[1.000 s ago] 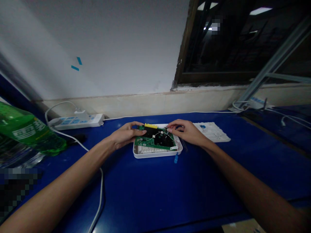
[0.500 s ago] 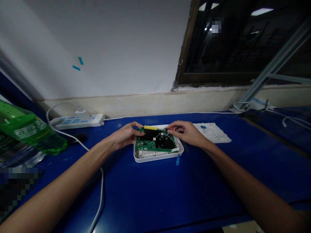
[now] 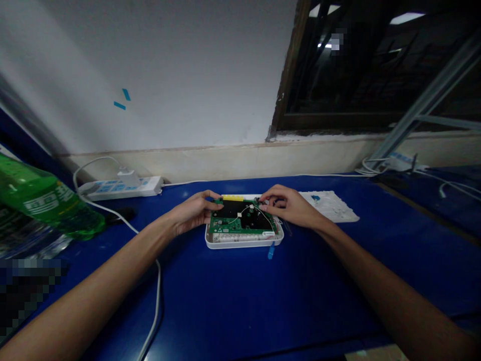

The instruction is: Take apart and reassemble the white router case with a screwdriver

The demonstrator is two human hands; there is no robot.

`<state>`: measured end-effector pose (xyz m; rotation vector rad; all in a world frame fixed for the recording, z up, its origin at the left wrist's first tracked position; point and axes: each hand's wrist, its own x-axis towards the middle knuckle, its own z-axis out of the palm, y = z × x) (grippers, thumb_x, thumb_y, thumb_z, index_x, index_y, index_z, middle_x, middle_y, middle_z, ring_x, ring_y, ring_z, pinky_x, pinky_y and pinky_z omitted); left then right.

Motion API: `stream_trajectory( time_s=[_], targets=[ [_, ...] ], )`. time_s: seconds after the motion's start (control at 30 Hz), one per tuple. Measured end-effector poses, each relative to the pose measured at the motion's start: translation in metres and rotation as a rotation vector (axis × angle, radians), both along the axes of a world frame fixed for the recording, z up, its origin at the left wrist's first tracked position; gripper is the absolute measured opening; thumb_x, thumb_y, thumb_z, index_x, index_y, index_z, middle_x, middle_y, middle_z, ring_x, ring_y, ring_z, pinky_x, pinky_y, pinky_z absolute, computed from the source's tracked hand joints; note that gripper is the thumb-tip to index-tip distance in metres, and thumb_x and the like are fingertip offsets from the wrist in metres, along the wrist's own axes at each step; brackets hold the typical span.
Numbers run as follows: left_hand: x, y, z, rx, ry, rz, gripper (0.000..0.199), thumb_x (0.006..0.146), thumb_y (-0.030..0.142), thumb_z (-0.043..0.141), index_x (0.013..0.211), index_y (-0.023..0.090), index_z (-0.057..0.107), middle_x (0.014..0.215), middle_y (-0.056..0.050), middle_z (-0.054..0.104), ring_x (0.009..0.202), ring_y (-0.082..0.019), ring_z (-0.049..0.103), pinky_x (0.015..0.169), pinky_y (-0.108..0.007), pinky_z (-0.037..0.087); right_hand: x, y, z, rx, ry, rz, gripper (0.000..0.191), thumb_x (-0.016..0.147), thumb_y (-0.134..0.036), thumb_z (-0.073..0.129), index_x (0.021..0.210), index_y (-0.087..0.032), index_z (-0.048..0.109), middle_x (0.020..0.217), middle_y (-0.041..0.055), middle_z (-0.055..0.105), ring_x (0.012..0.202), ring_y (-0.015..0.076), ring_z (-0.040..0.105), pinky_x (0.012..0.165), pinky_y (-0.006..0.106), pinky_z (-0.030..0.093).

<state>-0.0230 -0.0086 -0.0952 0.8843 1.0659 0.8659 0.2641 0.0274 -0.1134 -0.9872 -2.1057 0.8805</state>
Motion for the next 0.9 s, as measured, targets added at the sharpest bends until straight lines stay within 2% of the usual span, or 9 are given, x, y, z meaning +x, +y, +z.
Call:
stream_trajectory(
  time_s=[0.13,0.3,0.47,0.67,0.77,0.9],
  targets=[
    [0.001,-0.001,0.000,-0.035,0.047,-0.023,0.041,0.071,0.009,0.077,0.103,0.017,0.052,0.091,-0.006,0.068,0.073,-0.016,0.069,0.066,-0.025,0.056,-0.001,-0.002,0.002,0.117,-0.106,0.016,0.016,0.082,-0.037,0.072,0.089,-0.023,0.074,0.094,0.0047,0.065,0.074,0.0151,0.060,0.062,0.030,0.048],
    [0.000,-0.002,0.001,-0.050,0.028,-0.009,0.038,0.073,0.008,0.076,0.102,0.015,0.054,0.091,-0.007,0.069,0.072,-0.015,0.069,0.065,-0.024,0.057,-0.004,-0.003,0.005,0.209,-0.195,-0.022,0.006,0.083,-0.030,0.071,0.086,-0.025,0.069,0.085,0.0017,0.069,0.073,0.0167,0.058,0.065,0.032,0.043],
    [-0.004,-0.003,-0.001,-0.059,-0.001,-0.042,0.040,0.073,0.011,0.080,0.104,0.015,0.056,0.099,-0.009,0.070,0.082,-0.018,0.071,0.072,-0.027,0.059,-0.007,-0.005,0.005,0.221,-0.167,-0.026,0.010,0.082,-0.028,0.072,0.086,-0.025,0.063,0.086,0.0008,0.069,0.078,0.0181,0.059,0.068,0.033,0.043],
    [-0.005,-0.004,-0.003,-0.035,-0.020,-0.053,0.039,0.072,0.012,0.081,0.102,0.016,0.057,0.101,-0.009,0.069,0.089,-0.019,0.071,0.079,-0.028,0.059,-0.009,-0.006,0.003,0.249,-0.189,0.005,0.006,0.086,-0.025,0.066,0.087,-0.026,0.061,0.089,0.0015,0.068,0.084,0.0197,0.060,0.072,0.034,0.044],
    [-0.004,-0.006,0.003,-0.016,0.082,-0.083,0.041,0.074,0.018,0.080,0.108,0.018,0.056,0.101,-0.009,0.070,0.085,-0.018,0.071,0.075,-0.027,0.059,-0.011,-0.006,0.000,0.267,-0.193,0.013,0.008,0.087,-0.021,0.061,0.089,-0.026,0.056,0.090,0.0023,0.066,0.089,0.0210,0.059,0.076,0.035,0.044],
    [-0.008,-0.004,0.015,0.116,0.378,-0.244,0.053,0.082,0.036,0.075,0.127,0.021,0.052,0.087,-0.008,0.072,0.067,-0.020,0.071,0.065,-0.032,0.058,-0.014,-0.004,-0.004,0.247,-0.169,0.002,0.011,0.087,-0.018,0.058,0.091,-0.026,0.052,0.093,0.0034,0.064,0.090,0.0211,0.059,0.078,0.036,0.045]
  ],
)
